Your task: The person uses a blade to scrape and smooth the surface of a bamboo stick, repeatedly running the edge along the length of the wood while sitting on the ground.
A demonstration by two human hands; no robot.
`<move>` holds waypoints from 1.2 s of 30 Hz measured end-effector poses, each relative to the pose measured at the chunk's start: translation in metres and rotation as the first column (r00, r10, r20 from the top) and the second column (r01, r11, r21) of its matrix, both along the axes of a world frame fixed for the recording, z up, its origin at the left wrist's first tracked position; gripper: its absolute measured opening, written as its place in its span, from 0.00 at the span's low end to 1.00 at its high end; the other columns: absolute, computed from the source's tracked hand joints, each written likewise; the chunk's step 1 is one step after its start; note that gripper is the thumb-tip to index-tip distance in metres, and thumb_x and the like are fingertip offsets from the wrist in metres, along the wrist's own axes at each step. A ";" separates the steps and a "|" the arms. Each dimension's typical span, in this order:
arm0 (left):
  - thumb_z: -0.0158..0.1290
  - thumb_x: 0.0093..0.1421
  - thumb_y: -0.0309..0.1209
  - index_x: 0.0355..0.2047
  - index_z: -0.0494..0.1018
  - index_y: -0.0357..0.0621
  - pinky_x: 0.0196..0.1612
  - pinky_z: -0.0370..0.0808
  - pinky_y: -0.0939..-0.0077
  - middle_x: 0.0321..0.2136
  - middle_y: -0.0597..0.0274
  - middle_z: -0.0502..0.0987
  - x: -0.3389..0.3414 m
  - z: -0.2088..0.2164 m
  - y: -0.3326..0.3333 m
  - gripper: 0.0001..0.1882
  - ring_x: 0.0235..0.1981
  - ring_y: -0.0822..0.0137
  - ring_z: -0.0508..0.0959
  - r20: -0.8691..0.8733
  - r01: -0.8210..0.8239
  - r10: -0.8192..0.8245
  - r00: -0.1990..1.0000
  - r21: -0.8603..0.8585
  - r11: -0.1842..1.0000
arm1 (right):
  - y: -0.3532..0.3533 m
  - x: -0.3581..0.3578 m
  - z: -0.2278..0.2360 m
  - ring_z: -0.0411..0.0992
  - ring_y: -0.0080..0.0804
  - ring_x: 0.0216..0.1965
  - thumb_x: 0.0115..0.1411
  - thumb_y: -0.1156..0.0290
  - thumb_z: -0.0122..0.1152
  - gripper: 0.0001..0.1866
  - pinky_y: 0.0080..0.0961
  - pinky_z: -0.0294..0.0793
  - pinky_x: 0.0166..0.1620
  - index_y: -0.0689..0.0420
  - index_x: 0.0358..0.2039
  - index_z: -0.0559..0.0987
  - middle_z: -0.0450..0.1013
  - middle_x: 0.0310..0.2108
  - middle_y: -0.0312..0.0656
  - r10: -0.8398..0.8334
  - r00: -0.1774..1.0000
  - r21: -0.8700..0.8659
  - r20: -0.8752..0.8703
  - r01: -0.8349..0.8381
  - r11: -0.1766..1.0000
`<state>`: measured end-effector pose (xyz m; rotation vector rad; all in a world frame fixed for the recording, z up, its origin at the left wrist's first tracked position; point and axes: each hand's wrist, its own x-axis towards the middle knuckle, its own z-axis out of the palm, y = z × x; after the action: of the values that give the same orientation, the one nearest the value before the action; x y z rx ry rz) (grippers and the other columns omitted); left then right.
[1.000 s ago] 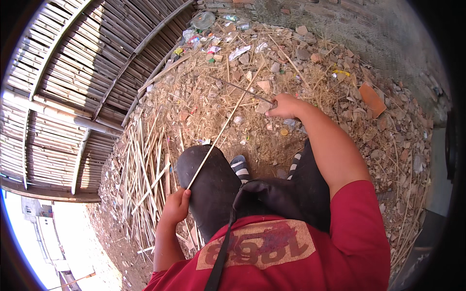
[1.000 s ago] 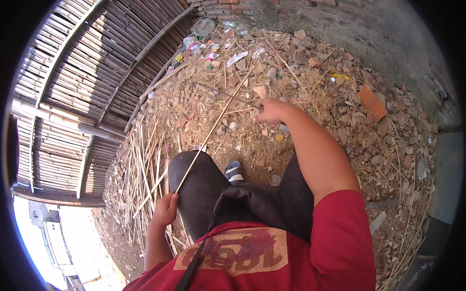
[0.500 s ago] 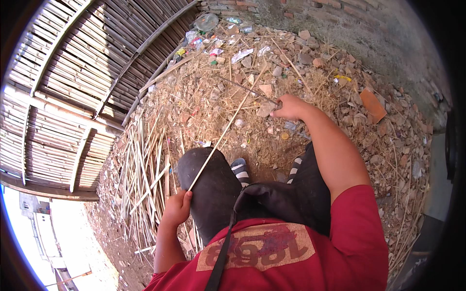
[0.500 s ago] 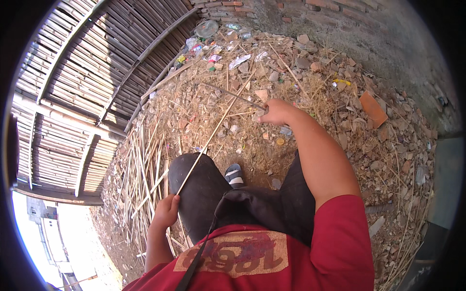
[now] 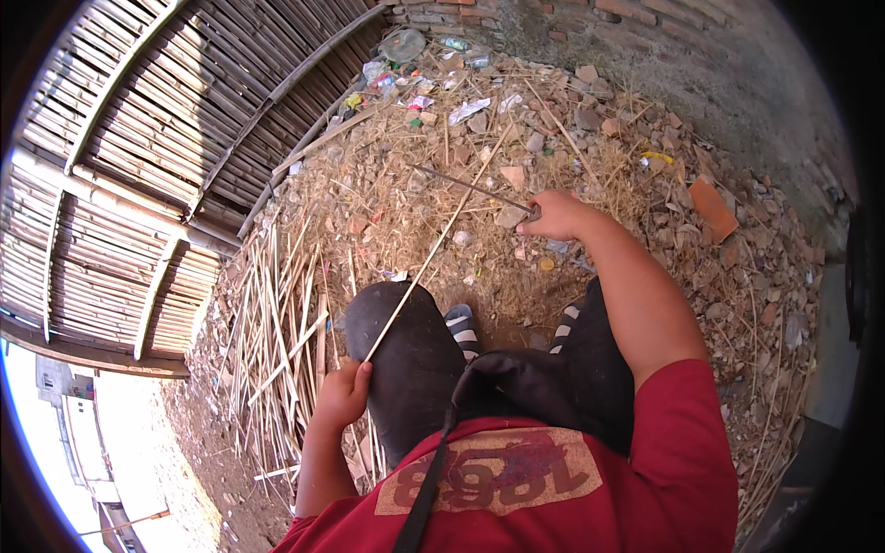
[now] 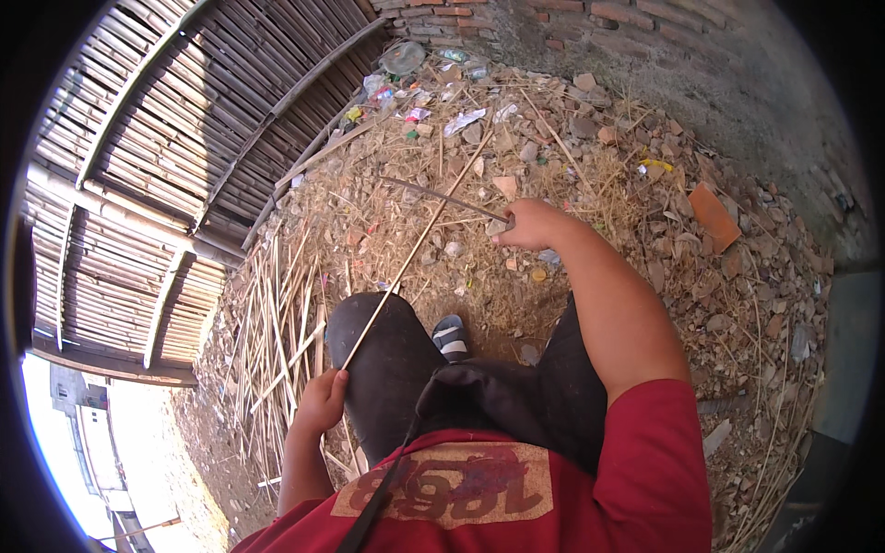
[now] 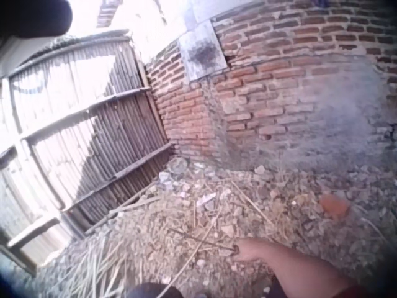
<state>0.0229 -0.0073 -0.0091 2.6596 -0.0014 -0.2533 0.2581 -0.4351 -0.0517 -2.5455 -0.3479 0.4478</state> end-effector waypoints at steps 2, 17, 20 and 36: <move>0.45 0.71 0.43 0.30 0.72 0.36 0.34 0.70 0.46 0.25 0.36 0.76 0.000 0.001 -0.001 0.22 0.31 0.34 0.77 -0.014 -0.013 0.013 1.000 -0.001 1.000 | 0.003 -0.004 0.003 0.78 0.49 0.42 0.51 0.46 0.72 0.31 0.42 0.75 0.46 0.61 0.43 0.82 0.79 0.36 0.52 0.004 0.999 0.001 0.040 -0.004 1.000; 0.44 0.71 0.44 0.28 0.71 0.35 0.33 0.70 0.45 0.25 0.36 0.76 -0.001 0.004 -0.003 0.23 0.30 0.33 0.76 -0.026 -0.025 0.025 0.999 0.005 1.000 | 0.002 -0.003 0.014 0.79 0.47 0.43 0.51 0.48 0.71 0.30 0.41 0.77 0.47 0.58 0.47 0.81 0.80 0.39 0.50 0.001 0.999 -0.056 -0.052 -0.004 0.998; 0.44 0.71 0.44 0.28 0.71 0.35 0.33 0.70 0.45 0.25 0.36 0.76 0.000 0.004 -0.003 0.23 0.30 0.33 0.76 -0.040 -0.017 0.018 0.999 0.017 1.000 | 0.017 -0.017 0.020 0.79 0.45 0.42 0.52 0.48 0.71 0.29 0.42 0.77 0.46 0.58 0.46 0.82 0.80 0.38 0.50 0.104 0.994 -0.087 -0.009 -0.105 0.991; 0.44 0.72 0.44 0.30 0.73 0.35 0.34 0.71 0.48 0.25 0.36 0.76 0.001 0.002 -0.003 0.23 0.30 0.34 0.77 -0.051 -0.036 0.038 0.998 0.023 0.999 | 0.008 -0.007 0.010 0.78 0.47 0.44 0.53 0.46 0.70 0.31 0.40 0.76 0.49 0.59 0.47 0.82 0.79 0.40 0.50 0.038 0.999 -0.090 -0.024 -0.040 0.995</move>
<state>0.0237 -0.0098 -0.0073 2.6710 0.0673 -0.3110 0.2515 -0.4275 -0.0414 -2.6227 -0.3784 0.5168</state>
